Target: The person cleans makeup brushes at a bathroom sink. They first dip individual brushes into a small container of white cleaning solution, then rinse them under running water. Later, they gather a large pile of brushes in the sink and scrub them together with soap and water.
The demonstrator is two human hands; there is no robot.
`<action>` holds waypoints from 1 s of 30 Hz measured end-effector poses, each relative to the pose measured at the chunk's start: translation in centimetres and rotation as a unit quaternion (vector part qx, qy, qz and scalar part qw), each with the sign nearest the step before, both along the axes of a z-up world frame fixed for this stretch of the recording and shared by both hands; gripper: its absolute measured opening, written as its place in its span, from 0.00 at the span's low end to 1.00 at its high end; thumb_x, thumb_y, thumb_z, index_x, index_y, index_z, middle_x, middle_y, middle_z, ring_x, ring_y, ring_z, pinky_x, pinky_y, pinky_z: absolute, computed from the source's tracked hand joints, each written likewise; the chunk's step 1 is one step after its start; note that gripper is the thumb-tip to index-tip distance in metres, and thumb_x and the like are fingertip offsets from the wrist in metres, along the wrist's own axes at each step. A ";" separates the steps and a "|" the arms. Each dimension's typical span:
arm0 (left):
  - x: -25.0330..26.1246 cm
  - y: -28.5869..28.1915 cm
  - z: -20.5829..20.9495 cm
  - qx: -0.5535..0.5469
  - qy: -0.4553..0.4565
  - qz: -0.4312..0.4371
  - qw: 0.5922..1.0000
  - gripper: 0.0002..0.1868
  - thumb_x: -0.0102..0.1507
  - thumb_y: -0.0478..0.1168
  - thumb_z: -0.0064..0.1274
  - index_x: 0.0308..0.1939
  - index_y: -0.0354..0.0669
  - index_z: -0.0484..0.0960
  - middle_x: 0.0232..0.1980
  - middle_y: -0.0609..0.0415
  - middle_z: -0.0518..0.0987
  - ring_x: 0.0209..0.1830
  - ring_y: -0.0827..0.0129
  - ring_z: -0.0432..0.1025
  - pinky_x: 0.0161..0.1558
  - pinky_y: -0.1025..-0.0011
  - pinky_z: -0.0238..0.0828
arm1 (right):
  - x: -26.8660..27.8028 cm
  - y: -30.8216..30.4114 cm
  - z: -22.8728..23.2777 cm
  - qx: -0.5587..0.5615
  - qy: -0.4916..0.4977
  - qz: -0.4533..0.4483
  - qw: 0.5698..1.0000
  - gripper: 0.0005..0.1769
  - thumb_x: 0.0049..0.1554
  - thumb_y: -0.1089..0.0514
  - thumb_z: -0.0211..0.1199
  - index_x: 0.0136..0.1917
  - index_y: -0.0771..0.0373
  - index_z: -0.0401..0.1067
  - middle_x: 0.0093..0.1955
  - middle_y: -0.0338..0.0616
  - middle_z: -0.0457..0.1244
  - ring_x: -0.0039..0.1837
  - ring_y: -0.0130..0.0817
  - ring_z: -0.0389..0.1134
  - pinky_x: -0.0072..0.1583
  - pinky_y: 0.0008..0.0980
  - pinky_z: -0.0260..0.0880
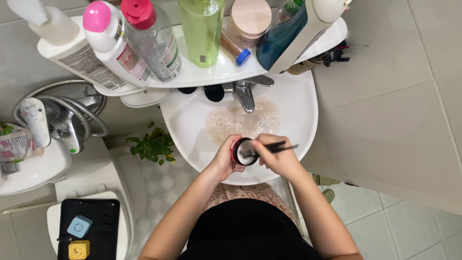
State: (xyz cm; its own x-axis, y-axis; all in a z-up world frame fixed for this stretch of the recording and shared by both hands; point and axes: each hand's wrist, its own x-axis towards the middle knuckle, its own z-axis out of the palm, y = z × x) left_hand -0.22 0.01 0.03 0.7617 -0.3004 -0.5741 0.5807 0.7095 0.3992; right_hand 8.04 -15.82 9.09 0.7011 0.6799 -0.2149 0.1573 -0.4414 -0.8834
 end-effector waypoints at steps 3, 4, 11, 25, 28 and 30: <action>-0.1 0.0 -0.3 -0.016 -0.005 -0.010 1.000 0.30 0.69 0.64 0.30 0.25 0.47 0.68 0.17 0.59 0.63 0.14 0.72 0.54 0.19 0.73 0.52 | 1.2 -1.3 -1.2 0.209 0.183 -0.239 0.930 0.15 0.61 0.51 0.56 0.38 0.61 0.69 0.34 0.37 0.65 0.22 0.26 0.59 0.22 0.25 0.54; -0.1 0.1 0.1 -0.016 -0.007 -0.011 1.000 0.30 0.69 0.64 0.30 0.25 0.47 0.68 0.17 0.59 0.63 0.14 0.72 0.54 0.19 0.73 0.52 | 2.4 -2.8 -2.8 0.210 0.182 -0.240 0.930 0.15 0.61 0.51 0.56 0.38 0.61 0.69 0.34 0.37 0.65 0.22 0.26 0.59 0.22 0.25 0.54; -0.1 0.2 -0.3 -0.019 0.024 0.019 0.999 0.31 0.69 0.64 0.30 0.25 0.46 0.68 0.17 0.59 0.63 0.13 0.72 0.54 0.18 0.73 0.50 | 7.5 -5.2 -3.5 0.331 0.587 -0.363 0.644 0.22 0.68 0.49 0.47 0.33 0.57 0.58 0.30 0.38 0.57 0.26 0.24 0.51 0.28 0.23 0.53; -1.0 0.3 0.3 -0.042 0.050 0.089 0.994 0.33 0.70 0.63 0.32 0.27 0.39 0.73 0.21 0.51 0.70 0.14 0.71 0.56 0.17 0.72 0.49 | 30.4 -5.6 0.5 0.071 0.454 -0.187 0.868 0.16 0.69 0.57 0.49 0.38 0.58 0.57 0.29 0.30 0.50 0.28 0.19 0.46 0.29 0.21 0.46; -1.1 0.0 0.6 -0.046 0.069 0.104 0.991 0.33 0.68 0.63 0.31 0.28 0.38 0.73 0.22 0.49 0.71 0.13 0.70 0.56 0.17 0.72 0.49 | 34.3 -5.3 1.6 -0.139 0.335 -0.173 0.916 0.16 0.68 0.58 0.49 0.37 0.61 0.59 0.30 0.32 0.50 0.29 0.21 0.45 0.30 0.24 0.42; -1.3 -0.3 0.4 -0.058 0.059 0.110 0.991 0.32 0.68 0.62 0.31 0.29 0.37 0.73 0.23 0.47 0.72 0.13 0.69 0.56 0.17 0.71 0.49 | 38.1 -6.2 0.2 -0.386 0.176 -0.032 0.905 0.14 0.64 0.59 0.50 0.36 0.62 0.62 0.29 0.37 0.49 0.29 0.27 0.43 0.30 0.32 0.41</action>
